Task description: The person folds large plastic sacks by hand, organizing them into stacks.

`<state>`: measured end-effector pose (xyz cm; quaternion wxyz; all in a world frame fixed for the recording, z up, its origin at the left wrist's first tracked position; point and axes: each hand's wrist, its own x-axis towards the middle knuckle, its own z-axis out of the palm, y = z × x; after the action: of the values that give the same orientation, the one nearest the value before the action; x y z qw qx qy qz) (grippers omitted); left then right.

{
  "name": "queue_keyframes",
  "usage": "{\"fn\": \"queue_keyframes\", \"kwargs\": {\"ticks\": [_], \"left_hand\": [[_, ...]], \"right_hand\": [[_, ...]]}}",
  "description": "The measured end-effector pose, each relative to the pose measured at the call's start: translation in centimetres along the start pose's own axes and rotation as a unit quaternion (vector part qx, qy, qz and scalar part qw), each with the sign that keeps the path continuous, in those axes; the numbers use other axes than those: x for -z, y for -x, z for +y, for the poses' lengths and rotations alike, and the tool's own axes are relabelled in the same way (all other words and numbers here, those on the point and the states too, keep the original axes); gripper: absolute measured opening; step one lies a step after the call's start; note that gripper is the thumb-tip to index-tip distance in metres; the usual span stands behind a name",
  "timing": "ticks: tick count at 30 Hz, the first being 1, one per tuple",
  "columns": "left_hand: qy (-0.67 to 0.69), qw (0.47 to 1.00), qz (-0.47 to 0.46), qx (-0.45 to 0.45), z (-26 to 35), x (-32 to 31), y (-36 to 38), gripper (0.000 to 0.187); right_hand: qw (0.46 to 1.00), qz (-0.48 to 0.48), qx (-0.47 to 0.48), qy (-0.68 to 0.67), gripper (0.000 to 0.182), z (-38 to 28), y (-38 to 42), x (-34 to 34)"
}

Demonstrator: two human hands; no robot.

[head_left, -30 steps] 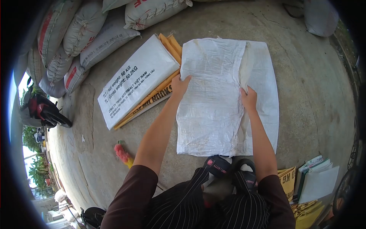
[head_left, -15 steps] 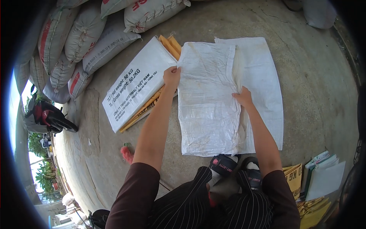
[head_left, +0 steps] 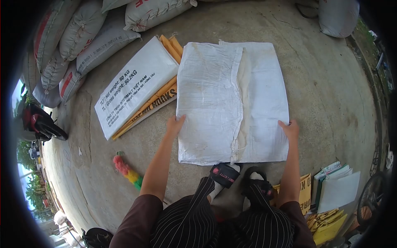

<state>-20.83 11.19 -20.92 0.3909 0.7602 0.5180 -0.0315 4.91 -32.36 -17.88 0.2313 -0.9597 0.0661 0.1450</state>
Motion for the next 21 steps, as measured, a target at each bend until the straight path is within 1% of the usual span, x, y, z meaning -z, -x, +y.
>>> {"fn": "queue_keyframes", "kwargs": {"ticks": [1,2,3,4,5,6,7,8,9,10,11,12,13,14,15,16,17,18,19,21], "left_hand": [[0.007,1.0,-0.004,-0.001,0.1,-0.3,-0.2,0.05],[0.072,0.997,0.03,-0.02,1.0,-0.5,-0.3,0.045],[0.136,0.988,0.063,-0.037,2.2,-0.8,-0.3,0.04],[0.146,0.987,0.059,-0.037,3.8,-1.0,-0.2,0.04],[0.117,0.984,0.087,-0.099,5.8,-1.1,-0.1,0.034],[0.086,0.977,0.115,-0.158,6.9,-1.6,-0.4,0.029],[0.093,0.977,0.11,-0.156,8.0,-2.4,-0.5,0.029],[0.1,0.972,0.093,-0.189,8.9,-3.3,-0.9,0.031],[0.107,0.966,0.077,-0.224,9.7,-4.3,-1.3,0.034],[0.113,0.965,0.071,-0.225,10.1,-5.1,-1.5,0.034],[0.061,0.973,0.033,-0.221,9.9,-5.8,-2.2,0.041],[0.007,0.976,-0.005,-0.217,9.9,-6.5,-2.5,0.052],[0.01,0.975,-0.011,-0.22,10.6,-6.2,-1.9,0.052],[-0.148,0.958,-0.041,-0.244,11.6,-5.1,-0.4,0.059],[-0.302,0.914,-0.071,-0.263,12.0,-4.5,0.9,0.068],[-0.3,0.913,-0.079,-0.266,11.3,-4.5,1.4,0.068],[-0.379,0.83,-0.021,-0.409,10.2,-4.3,1.6,0.069],[-0.442,0.718,0.04,-0.537,9.7,-4.0,2.0,0.069],[-0.439,0.718,0.035,-0.54,9.3,-3.9,2.2,0.069],[-0.538,0.596,-0.003,-0.596,8.8,-3.6,2.9,0.07]], "right_hand": [[1.0,-0.016,0.009,-0.008,0.056,0.5,0.2,0.3],[1.0,-0.01,0.01,-0.001,0.056,1.6,-0.4,0.3],[0.993,-0.083,0.022,-0.084,0.05,3.2,-1.5,-0.1],[0.973,-0.154,0.034,-0.167,0.044,4.4,-2.4,0.4],[0.975,-0.147,0.038,-0.159,0.044,4.8,-2.8,1.9],[0.966,-0.117,0.011,-0.228,0.042,5.4,-3.0,3.4],[0.951,-0.088,-0.019,-0.296,0.039,6.2,-2.7,4.7],[0.953,-0.083,-0.019,-0.29,0.039,7.4,-2.8,5.8],[0.953,-0.077,-0.021,-0.291,0.034,8.9,-3.4,6.9],[0.953,-0.071,-0.025,-0.293,0.03,10.6,-3.7,8.0],[0.954,-0.065,-0.028,-0.29,0.03,13.0,-4.1,8.4],[0.978,-0.04,0.015,-0.204,0.033,15.9,-4.6,8.3],[0.992,-0.016,0.056,-0.115,0.037,17.8,-4.7,8.6],[0.992,-0.011,0.052,-0.111,0.037,17.6,-3.2,9.8],[0.993,-0.001,0.093,0.076,0.043,16.0,-0.5,11.4],[0.957,0.005,0.128,0.261,0.05,15.3,1.4,12.5],[0.957,0.005,0.12,0.265,0.05,16.8,1.4,12.3],[0.913,0.042,0.246,0.324,0.055,18.1,1.1,11.5],[0.847,0.077,0.368,0.376,0.059,19.5,0.7,11.1],[0.852,0.069,0.366,0.367,0.057,18.8,0.4,9.9]]}}
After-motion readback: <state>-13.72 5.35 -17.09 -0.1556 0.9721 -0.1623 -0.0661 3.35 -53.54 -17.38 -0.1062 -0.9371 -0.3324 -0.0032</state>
